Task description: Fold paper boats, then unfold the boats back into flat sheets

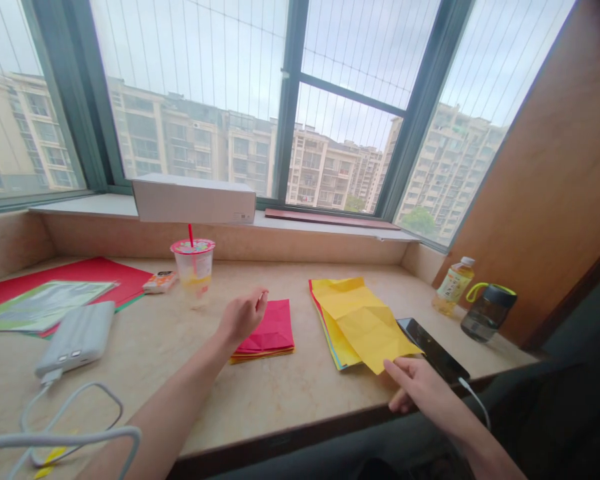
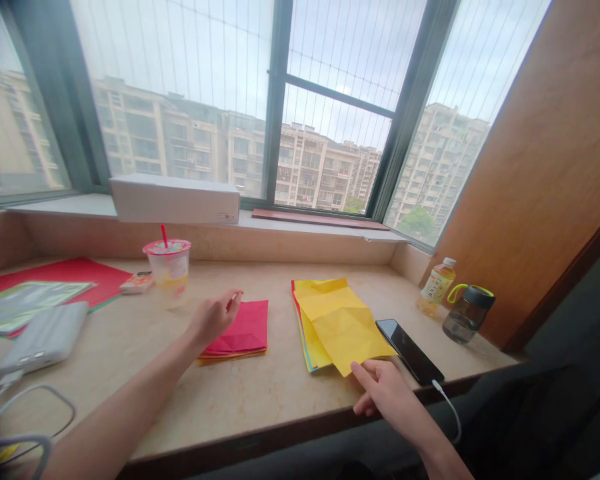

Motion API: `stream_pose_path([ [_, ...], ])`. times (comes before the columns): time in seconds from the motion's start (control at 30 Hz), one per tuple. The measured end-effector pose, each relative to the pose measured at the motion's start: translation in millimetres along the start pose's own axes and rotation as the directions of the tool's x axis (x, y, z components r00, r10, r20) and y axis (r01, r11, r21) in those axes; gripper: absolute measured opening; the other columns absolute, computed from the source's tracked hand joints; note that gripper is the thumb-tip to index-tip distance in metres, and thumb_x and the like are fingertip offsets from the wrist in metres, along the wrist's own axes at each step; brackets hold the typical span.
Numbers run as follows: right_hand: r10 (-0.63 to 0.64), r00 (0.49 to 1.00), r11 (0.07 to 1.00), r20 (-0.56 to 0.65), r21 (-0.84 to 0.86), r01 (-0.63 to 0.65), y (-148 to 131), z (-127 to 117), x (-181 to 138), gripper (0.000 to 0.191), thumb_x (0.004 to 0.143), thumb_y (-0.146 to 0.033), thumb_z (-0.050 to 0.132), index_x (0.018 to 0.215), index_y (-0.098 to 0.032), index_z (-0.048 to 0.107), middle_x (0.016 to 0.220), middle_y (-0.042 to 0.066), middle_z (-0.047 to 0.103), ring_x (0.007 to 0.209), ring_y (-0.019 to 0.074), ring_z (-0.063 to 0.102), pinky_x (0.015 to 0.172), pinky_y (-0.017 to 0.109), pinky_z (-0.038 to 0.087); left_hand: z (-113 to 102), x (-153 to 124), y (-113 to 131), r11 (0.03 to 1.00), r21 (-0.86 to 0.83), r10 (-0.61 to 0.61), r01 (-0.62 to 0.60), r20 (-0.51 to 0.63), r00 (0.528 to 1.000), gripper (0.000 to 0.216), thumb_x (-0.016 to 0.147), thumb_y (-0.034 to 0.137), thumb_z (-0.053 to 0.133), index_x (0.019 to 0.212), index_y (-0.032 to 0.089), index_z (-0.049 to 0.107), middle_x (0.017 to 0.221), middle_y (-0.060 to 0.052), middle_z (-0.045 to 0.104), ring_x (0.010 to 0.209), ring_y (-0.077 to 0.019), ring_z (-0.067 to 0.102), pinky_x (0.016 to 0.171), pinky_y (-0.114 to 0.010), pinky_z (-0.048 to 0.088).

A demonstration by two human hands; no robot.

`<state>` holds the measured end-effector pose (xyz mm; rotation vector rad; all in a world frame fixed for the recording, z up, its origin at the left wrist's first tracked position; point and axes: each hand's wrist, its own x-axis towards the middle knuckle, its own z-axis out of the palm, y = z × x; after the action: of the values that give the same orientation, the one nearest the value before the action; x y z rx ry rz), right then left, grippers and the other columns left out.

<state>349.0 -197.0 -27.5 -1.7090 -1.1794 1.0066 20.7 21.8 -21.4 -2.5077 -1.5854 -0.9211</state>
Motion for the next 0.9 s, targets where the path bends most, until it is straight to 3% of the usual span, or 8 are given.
stream_pose_path([
  [0.1, -0.103, 0.987, 0.952, 0.126, -0.276, 0.134, -11, -5, -9, 0.042, 0.089, -0.055, 0.053, 0.084, -0.018, 0.072, 0.084, 0.005, 0.074, 0.052, 0.0157, 0.065, 0.048, 0.026, 0.045, 1, -2, 7, 0.998, -0.032, 0.062, -0.061, 0.023, 0.998, 0.033, 0.097, 0.029, 0.038, 0.109, 0.018, 0.066, 0.085, -0.010, 0.076, 0.077, -0.0244, 0.072, 0.066, -0.029, 0.045],
  [0.2, -0.317, 0.949, 0.850, 0.010, -0.441, 0.288, -20, -10, 0, 0.027, 0.088, -0.043, 0.059, 0.087, -0.020, 0.072, 0.082, 0.004, 0.072, 0.074, 0.0197, 0.068, 0.068, 0.029, 0.051, 3, -3, 8, 0.994, -0.063, 0.094, -0.092, 0.028, 0.995, 0.031, 0.097, 0.028, 0.038, 0.108, 0.019, 0.066, 0.089, -0.009, 0.076, 0.079, -0.0241, 0.072, 0.068, -0.029, 0.047],
  [0.27, -0.485, 0.874, 0.732, -0.034, -0.562, 0.384, -20, -12, 12, 0.017, 0.086, -0.035, 0.062, 0.089, -0.022, 0.071, 0.090, 0.005, 0.070, 0.086, 0.0220, 0.067, 0.080, 0.033, 0.051, 4, -4, 7, 0.993, -0.063, 0.102, -0.099, 0.045, 0.994, 0.031, 0.097, 0.028, 0.038, 0.106, 0.019, 0.066, 0.088, -0.009, 0.076, 0.078, -0.0238, 0.072, 0.068, -0.029, 0.047],
  [0.37, -0.685, 0.728, 0.519, 0.030, -0.680, 0.517, -14, -18, 30, 0.014, 0.088, -0.030, 0.059, 0.094, -0.025, 0.071, 0.106, 0.007, 0.067, 0.103, 0.0246, 0.063, 0.095, 0.039, 0.046, 5, -4, 4, 0.993, -0.055, 0.108, -0.104, 0.072, 0.991, 0.031, 0.097, 0.028, 0.037, 0.104, 0.019, 0.066, 0.085, -0.008, 0.076, 0.076, -0.0236, 0.071, 0.068, -0.030, 0.047],
  [0.47, -0.768, 0.640, 0.440, -0.005, -0.730, 0.523, -5, -30, 48, 0.022, 0.093, -0.034, 0.053, 0.102, -0.025, 0.071, 0.123, 0.009, 0.063, 0.118, 0.0261, 0.057, 0.104, 0.044, 0.042, 6, -4, 0, 0.992, -0.059, 0.119, -0.113, 0.107, 0.987, 0.032, 0.096, 0.028, 0.037, 0.104, 0.019, 0.067, 0.088, -0.009, 0.075, 0.082, -0.0239, 0.071, 0.073, -0.031, 0.050],
  [0.57, -0.710, 0.702, 0.482, -0.060, -0.768, 0.421, 3, -41, 67, 0.036, 0.093, -0.040, 0.052, 0.120, -0.022, 0.066, 0.132, 0.013, 0.060, 0.123, 0.0284, 0.056, 0.107, 0.048, 0.041, 10, -6, -3, 0.968, -0.131, 0.237, -0.215, 0.190, 0.953, 0.034, 0.093, 0.028, 0.044, 0.118, 0.019, 0.065, 0.110, -0.011, 0.073, 0.102, -0.0252, 0.068, 0.089, -0.035, 0.050],
  [0.67, -0.609, 0.793, 0.484, 0.001, -0.792, 0.373, 12, -45, 79, 0.036, 0.094, -0.039, 0.048, 0.114, -0.019, 0.071, 0.127, 0.013, 0.066, 0.120, 0.0284, 0.060, 0.105, 0.047, 0.044, 14, -10, -3, 0.945, -0.176, 0.314, -0.275, 0.267, 0.911, 0.045, 0.089, 0.031, 0.052, 0.131, 0.019, 0.058, 0.132, -0.012, 0.063, 0.118, -0.0280, 0.060, 0.101, -0.038, 0.045],
  [0.9, -0.572, 0.820, 0.491, -0.013, -0.806, 0.330, 24, -40, 71, 0.041, 0.097, -0.036, 0.040, 0.119, -0.017, 0.068, 0.131, 0.014, 0.064, 0.124, 0.0285, 0.058, 0.107, 0.048, 0.043, 25, -12, -4, 0.944, -0.138, 0.330, -0.301, 0.331, 0.884, 0.040, 0.092, 0.035, 0.049, 0.125, 0.020, 0.064, 0.132, -0.014, 0.062, 0.119, -0.0300, 0.059, 0.102, -0.042, 0.045],
])
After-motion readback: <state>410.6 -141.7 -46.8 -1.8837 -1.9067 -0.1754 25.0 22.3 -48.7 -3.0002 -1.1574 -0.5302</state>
